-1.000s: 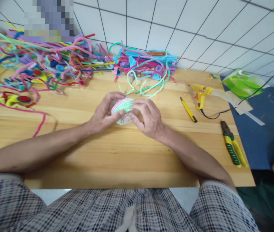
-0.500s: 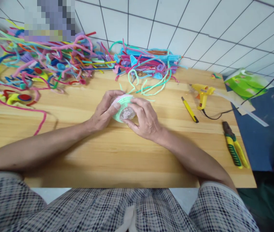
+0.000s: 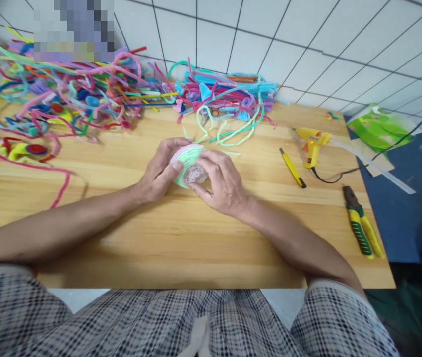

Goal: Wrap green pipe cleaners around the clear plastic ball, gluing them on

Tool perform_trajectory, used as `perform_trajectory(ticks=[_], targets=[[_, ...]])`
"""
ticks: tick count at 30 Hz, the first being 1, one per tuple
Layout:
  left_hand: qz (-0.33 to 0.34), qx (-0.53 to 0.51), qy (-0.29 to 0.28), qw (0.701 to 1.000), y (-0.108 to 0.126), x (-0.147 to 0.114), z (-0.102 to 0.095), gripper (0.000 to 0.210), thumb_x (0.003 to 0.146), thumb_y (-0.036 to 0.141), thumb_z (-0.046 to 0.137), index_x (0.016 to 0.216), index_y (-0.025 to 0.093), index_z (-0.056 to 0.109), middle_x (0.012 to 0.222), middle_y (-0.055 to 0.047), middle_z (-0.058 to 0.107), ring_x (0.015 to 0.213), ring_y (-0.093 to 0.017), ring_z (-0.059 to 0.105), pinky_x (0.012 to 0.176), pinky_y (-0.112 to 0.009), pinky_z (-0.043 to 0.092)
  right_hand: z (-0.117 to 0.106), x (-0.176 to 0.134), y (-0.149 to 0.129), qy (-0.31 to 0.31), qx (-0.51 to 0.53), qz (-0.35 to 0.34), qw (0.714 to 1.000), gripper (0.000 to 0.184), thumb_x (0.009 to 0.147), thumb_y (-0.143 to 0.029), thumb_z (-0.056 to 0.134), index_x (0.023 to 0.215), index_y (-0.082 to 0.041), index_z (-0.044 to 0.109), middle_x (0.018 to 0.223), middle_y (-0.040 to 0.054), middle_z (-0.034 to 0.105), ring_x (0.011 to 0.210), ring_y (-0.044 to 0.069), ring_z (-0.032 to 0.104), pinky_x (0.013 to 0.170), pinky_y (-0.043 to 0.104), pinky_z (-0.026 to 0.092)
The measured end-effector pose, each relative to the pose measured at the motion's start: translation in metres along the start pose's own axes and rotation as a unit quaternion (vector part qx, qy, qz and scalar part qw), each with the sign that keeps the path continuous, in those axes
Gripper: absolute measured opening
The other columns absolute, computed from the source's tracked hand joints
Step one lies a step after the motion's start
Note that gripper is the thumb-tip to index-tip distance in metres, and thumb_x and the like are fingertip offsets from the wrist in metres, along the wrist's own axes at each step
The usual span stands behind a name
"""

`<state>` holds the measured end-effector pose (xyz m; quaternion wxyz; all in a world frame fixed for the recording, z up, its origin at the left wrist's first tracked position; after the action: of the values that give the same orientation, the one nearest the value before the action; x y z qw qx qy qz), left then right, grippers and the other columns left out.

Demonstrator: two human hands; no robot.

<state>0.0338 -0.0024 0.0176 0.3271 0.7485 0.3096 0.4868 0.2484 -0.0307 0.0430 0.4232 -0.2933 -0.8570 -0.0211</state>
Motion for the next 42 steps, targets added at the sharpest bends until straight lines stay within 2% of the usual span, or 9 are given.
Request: perform_trajectory(ticks=[4, 10, 17, 25, 33, 42], targets=[[0.004, 0.015, 0.001, 1.000, -0.0022, -0.0004, 0.0006, 0.053, 0.114, 0.059, 0.060, 0.153, 0.023, 0.051, 0.149, -0.015, 0.065, 0.135, -0.029, 0.069, 0.120, -0.048, 0.059, -0.0003, 0.0017, -0.0015, 0.005, 0.000, -0.009, 1.000, 0.070, 0.101, -0.041, 0.082, 0.161, -0.026, 0.050, 0.142, 0.0191, 0.073, 0.131, 0.040, 0.074, 0.107, 0.064, 0.067], [0.018, 0.021, -0.003, 1.000, -0.0029, -0.0003, 0.0022, 0.052, 0.116, 0.057, 0.059, 0.153, 0.023, 0.048, 0.147, -0.015, 0.062, 0.134, -0.026, 0.067, 0.118, -0.044, 0.059, -0.0006, 0.0002, -0.0009, 0.002, -0.004, -0.007, 1.000, 0.069, 0.102, -0.041, 0.080, 0.162, -0.027, 0.051, 0.143, 0.0183, 0.073, 0.130, 0.040, 0.074, 0.106, 0.064, 0.067], [0.014, 0.031, -0.008, 0.999, -0.0029, -0.0007, 0.0025, 0.054, 0.116, 0.061, 0.055, 0.154, 0.024, 0.048, 0.149, -0.016, 0.060, 0.139, -0.030, 0.064, 0.123, -0.049, 0.056, -0.0005, -0.0023, 0.0015, -0.024, -0.007, 0.010, 1.000, 0.061, 0.101, -0.043, 0.081, 0.155, -0.029, 0.058, 0.145, 0.0169, 0.072, 0.131, 0.041, 0.074, 0.107, 0.066, 0.065], [0.044, 0.062, -0.020, 0.997, -0.0046, 0.0009, 0.0008, 0.055, 0.115, 0.061, 0.056, 0.155, 0.025, 0.047, 0.153, -0.017, 0.057, 0.150, -0.033, 0.057, 0.131, -0.055, 0.050, -0.0007, -0.0010, -0.0001, 0.006, -0.005, -0.009, 1.000, 0.064, 0.100, -0.040, 0.082, 0.157, -0.026, 0.056, 0.141, 0.0182, 0.073, 0.128, 0.039, 0.074, 0.105, 0.063, 0.066], [0.067, 0.088, -0.027, 0.993, -0.0060, 0.0015, -0.0003, 0.054, 0.116, 0.062, 0.053, 0.156, 0.026, 0.046, 0.153, -0.018, 0.056, 0.151, -0.033, 0.055, 0.131, -0.055, 0.050, 0.0004, -0.0039, 0.0030, -0.016, 0.005, 0.014, 1.000, 0.058, 0.099, -0.042, 0.081, 0.152, -0.028, 0.060, 0.143, 0.0174, 0.073, 0.129, 0.041, 0.073, 0.106, 0.068, 0.064], [0.068, 0.096, -0.038, 0.992, -0.0068, 0.0012, -0.0013, 0.057, 0.117, 0.062, 0.051, 0.158, 0.024, 0.043, 0.158, -0.020, 0.051, 0.158, -0.033, 0.050, 0.133, -0.056, 0.047, -0.0003, 0.0026, -0.0013, 0.035, 0.006, -0.040, 0.999, 0.065, 0.099, -0.035, 0.082, 0.157, -0.021, 0.057, 0.136, 0.0189, 0.073, 0.125, 0.038, 0.074, 0.102, 0.060, 0.067]])
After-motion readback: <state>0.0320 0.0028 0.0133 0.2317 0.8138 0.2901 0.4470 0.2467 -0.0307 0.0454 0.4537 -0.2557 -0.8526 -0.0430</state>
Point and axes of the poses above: each hand's wrist, its own x-axis towards the middle knuckle, its own z-axis out of the palm, y = z × x, the point moved 3 cm from there along x, towards the middle knuckle
